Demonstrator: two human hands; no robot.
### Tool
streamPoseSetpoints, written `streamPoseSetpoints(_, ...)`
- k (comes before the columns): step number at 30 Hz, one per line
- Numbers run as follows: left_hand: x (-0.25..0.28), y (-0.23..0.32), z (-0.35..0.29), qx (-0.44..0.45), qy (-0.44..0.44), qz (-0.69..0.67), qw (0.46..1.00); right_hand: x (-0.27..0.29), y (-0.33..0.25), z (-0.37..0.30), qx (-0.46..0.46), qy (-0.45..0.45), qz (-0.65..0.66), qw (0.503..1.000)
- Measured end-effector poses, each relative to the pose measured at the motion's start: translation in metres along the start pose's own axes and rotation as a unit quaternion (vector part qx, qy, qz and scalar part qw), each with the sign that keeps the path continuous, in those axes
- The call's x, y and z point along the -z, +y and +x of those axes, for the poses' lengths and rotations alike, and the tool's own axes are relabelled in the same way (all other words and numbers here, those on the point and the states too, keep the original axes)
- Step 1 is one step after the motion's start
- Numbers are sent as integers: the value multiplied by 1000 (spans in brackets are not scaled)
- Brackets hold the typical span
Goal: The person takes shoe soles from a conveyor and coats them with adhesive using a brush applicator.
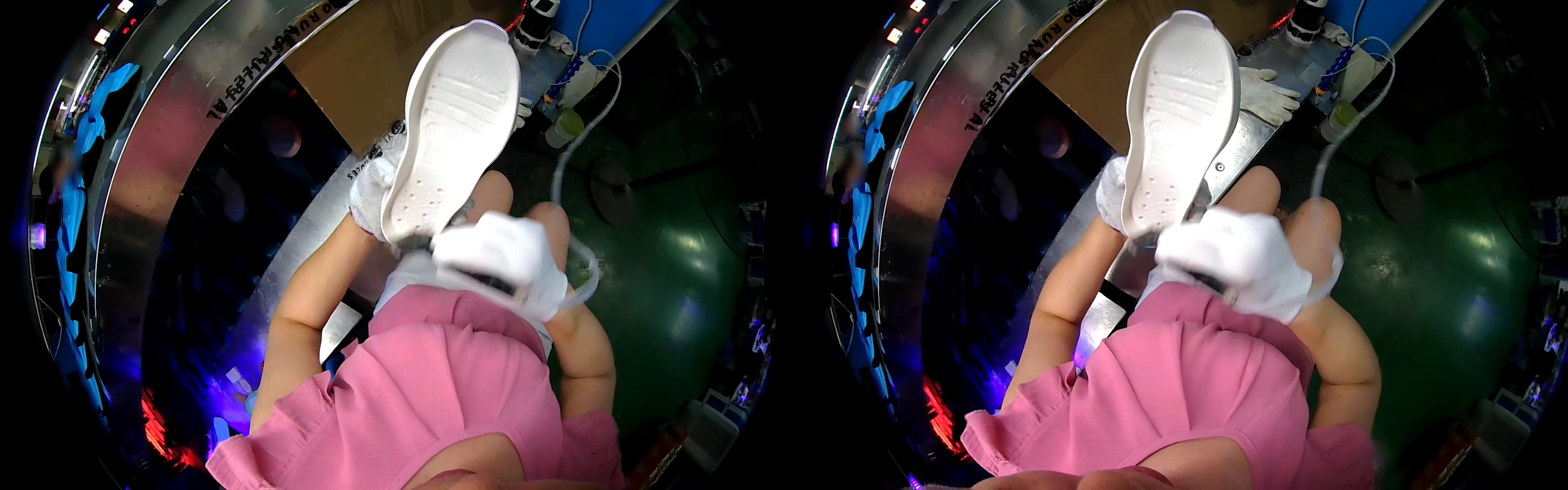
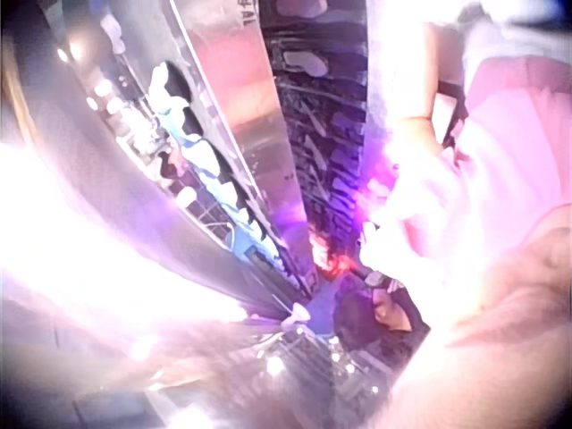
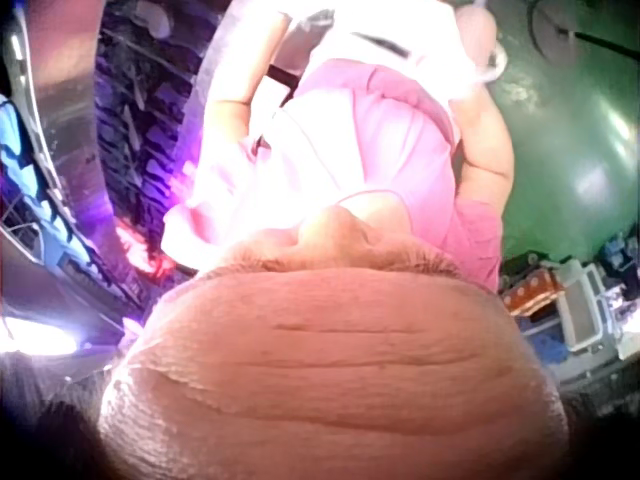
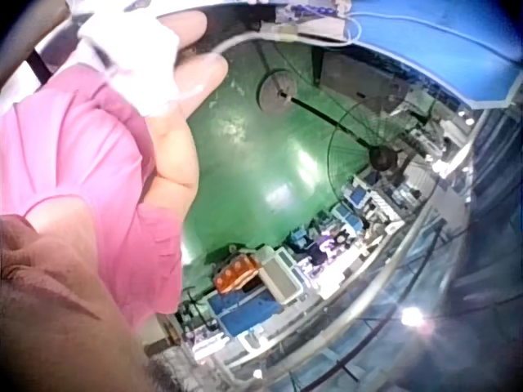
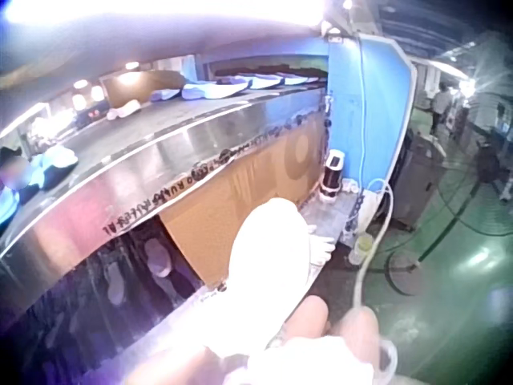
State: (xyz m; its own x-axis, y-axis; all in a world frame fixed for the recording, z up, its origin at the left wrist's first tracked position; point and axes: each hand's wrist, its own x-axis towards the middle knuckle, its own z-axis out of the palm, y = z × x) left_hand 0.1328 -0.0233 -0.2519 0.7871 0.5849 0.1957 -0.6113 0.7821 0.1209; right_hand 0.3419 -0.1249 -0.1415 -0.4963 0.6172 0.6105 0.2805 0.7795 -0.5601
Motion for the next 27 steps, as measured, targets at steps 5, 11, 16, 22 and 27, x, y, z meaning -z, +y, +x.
streamPoseSetpoints(5,-14,5,6,-19,12,137,990,-11,-7,-16,8,-79,-112,991)
streamPoseSetpoints(11,-6,10,3,-53,57,272,959,-24,7,-9,-15,46,-65,997)
streamPoseSetpoints(16,-14,13,0,-52,-44,58,996,-20,-7,-6,-1,27,48,998)
streamPoseSetpoints(22,-17,30,15,-33,58,147,987,-22,-3,-13,47,-62,-130,988)
streamPoseSetpoints(27,-29,37,3,70,45,299,950,-7,-3,3,15,-88,-125,988)
